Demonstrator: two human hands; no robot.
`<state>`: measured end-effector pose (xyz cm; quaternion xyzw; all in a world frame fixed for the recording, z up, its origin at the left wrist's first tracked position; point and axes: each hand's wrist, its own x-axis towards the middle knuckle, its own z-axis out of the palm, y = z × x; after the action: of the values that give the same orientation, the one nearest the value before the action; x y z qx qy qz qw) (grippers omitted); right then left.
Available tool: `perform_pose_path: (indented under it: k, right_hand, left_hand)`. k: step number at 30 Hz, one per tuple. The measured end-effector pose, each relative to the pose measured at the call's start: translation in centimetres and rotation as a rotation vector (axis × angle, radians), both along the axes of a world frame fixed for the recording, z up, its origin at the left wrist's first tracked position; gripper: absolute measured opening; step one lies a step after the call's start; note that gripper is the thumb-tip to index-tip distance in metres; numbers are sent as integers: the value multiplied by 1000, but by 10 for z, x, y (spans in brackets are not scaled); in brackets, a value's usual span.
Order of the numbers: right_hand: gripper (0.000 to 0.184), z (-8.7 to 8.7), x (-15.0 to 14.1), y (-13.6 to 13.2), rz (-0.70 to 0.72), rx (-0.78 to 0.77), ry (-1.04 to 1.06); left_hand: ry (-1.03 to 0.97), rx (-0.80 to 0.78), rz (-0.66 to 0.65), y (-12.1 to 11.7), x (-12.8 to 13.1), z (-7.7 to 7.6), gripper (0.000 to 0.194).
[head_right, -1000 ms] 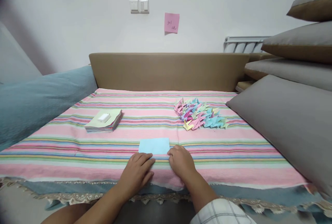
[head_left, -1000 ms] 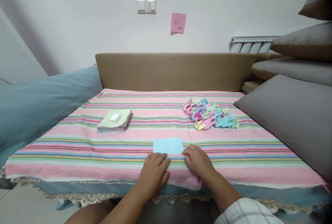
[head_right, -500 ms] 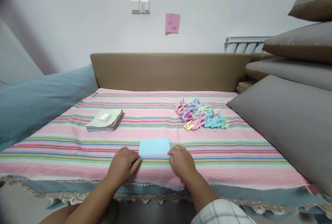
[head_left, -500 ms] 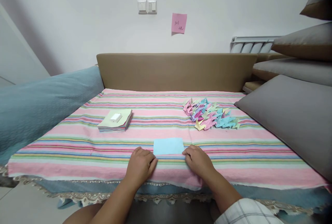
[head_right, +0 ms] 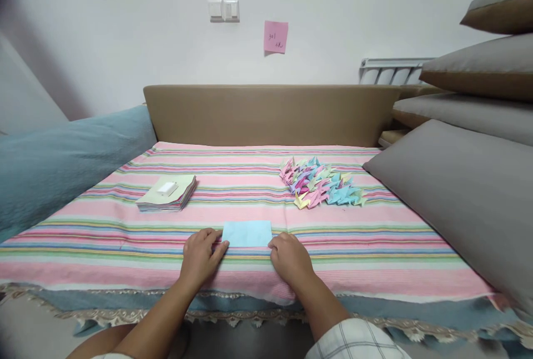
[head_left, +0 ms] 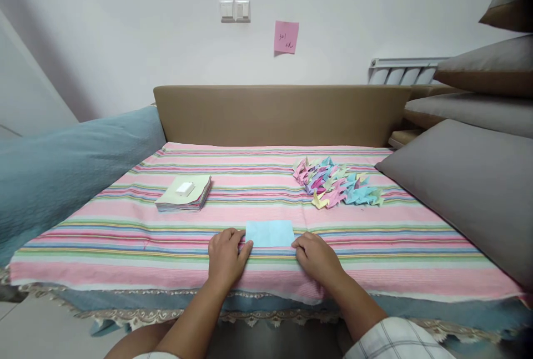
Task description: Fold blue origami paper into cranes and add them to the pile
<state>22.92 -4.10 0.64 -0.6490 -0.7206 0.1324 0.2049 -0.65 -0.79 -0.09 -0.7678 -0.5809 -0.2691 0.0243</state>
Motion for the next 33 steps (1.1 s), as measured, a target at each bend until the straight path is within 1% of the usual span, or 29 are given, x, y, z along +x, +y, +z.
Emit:
perform_pose_path:
  k: [4,8,10,14,16,17,20,22,28,33]
  right_hand:
    - [24,1,0,-1,-8,18,26]
    - [19,0,0,0,-53,28,78]
    - [27,-2,-1,1,-88,19,127]
    - [53,-6,0,4,-147,-18,203]
    - [55,-7,1,5,-149,-14,225]
    - [52,-7,2,5,-134,2,232]
    - [30,-9,3,6,-36,84,231]
    - [25,-12,3,7,42,113,213]
    - [42,-23,6,7,195,134,119]
    - [50,-23,8,7,210,83,72]
  left_hand:
    - [9,-13,-8,0,1,-1,22]
    - [-21,10,-12,1,0,-3,20]
    - [-52,2,-24,2,0,-3,16]
    - [-111,-41,-81,3,-1,-1,6]
    - [-136,-63,-102,2,-1,1,4]
    - [-145,-78,-109,2,-1,2,6]
    - [-163,-106,-120,0,-1,2,15]
    - [-164,-106,-138,-1,-2,1,20]
    - [-83,-73,-212,-2,-3,-2,31]
    - [-36,-70,-231,-8,-1,5,29]
